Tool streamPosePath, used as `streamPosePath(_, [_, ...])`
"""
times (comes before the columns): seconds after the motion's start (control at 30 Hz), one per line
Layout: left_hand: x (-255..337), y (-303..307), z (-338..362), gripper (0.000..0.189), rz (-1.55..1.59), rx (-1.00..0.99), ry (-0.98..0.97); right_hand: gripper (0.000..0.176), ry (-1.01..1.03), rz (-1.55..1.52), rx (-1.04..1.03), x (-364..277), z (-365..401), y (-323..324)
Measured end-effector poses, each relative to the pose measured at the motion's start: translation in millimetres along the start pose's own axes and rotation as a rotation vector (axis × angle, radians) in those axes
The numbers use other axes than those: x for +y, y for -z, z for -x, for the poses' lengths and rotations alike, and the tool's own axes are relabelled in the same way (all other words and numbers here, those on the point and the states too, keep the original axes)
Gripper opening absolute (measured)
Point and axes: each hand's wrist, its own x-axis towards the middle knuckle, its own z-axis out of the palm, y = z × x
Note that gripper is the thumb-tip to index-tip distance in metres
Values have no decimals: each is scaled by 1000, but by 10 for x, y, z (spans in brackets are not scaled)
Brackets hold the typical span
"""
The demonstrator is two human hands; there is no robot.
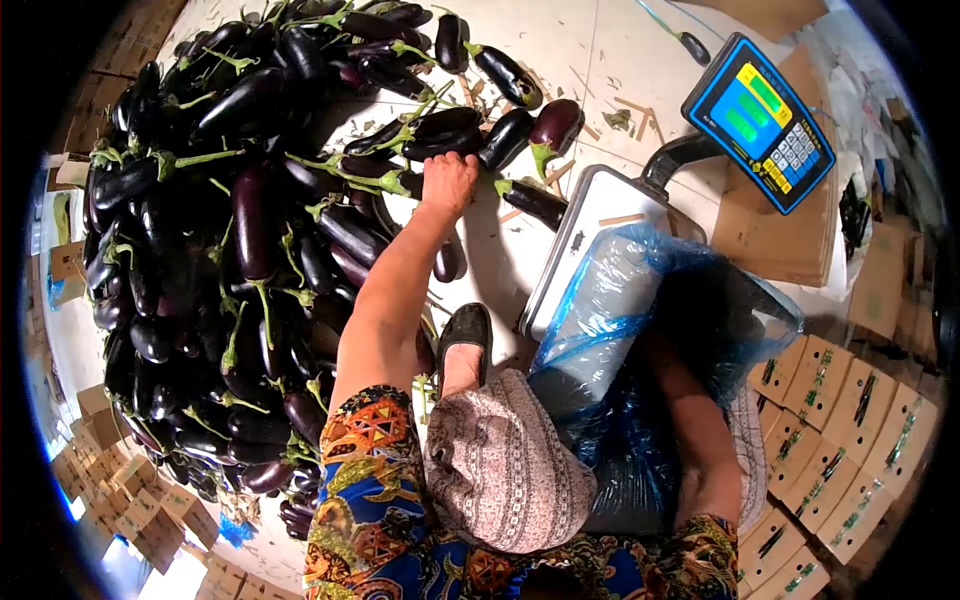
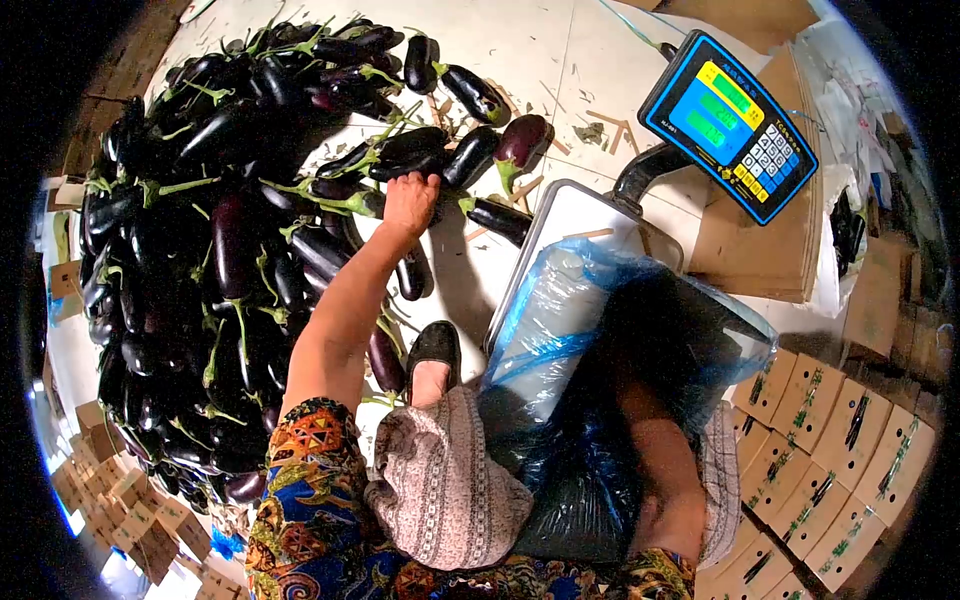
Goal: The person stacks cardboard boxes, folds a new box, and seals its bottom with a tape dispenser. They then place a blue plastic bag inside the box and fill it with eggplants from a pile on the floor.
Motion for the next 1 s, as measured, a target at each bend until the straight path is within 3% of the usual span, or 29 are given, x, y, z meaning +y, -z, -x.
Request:
streamPosePath(0.13, [-150, 218, 311, 17, 157, 57, -51, 34, -4, -4, 6, -7, -6, -5])
streamPosePath(0.23, [-199, 581, 868, 12, 372, 23, 123, 33, -3, -2, 9, 1, -29, 3])
streamPosePath(0.3, [-272, 657, 1294, 9, 368, 171, 137, 33, 1, -1, 15, -1, -42, 12])
streamPosePath(0.37, [-344, 950, 1672, 11, 298, 176, 202, 32, -1, 0, 18, -4, -46, 7])
streamPosePath(0.43, [-495, 996, 2115, 14, 264, 145, 252, 32, 3, -3, 26, -13, -56, -2])
streamPosePath(0.5, [-498, 1097, 2477, 13, 252, -58, 372, 31, 3, -2, 29, -13, -69, -21])
streamPosePath(0.57, [-467, 1212, 2736, 13, 74, -114, 252, 31, 3, 1, 31, -16, -71, -23])
streamPosePath(0.6, [-364, 1289, 2781, 24, 136, -93, 282, 31, 1, 4, 34, -20, -67, -15])
streamPosePath(0.63, [-226, 1373, 2748, 28, 181, 93, 267, 31, 3, 5, 35, -23, -63, -1])
streamPosePath(0.7, [-6, 1418, 2663, 36, 249, 215, 114, 30, -1, 9, 33, -28, -41, 7])
streamPosePath(0.77, [302, 1314, 2462, 43, 469, 153, 24, 30, -1, 9, 36, -35, -18, 25])
streamPosePath(0.83, [567, 782, 2276, 54, 441, -38, -32, 29, -3, 15, 34, -45, -1, 39])
streamPosePath(0.9, [788, 351, 2183, 64, 97, -48, -65, 29, -8, 21, 35, -44, 18, 50])
streamPosePath(1.0, [746, 167, 2072, 70, 259, -143, 59, 28, -21, 17, 31, -24, 38, 32])
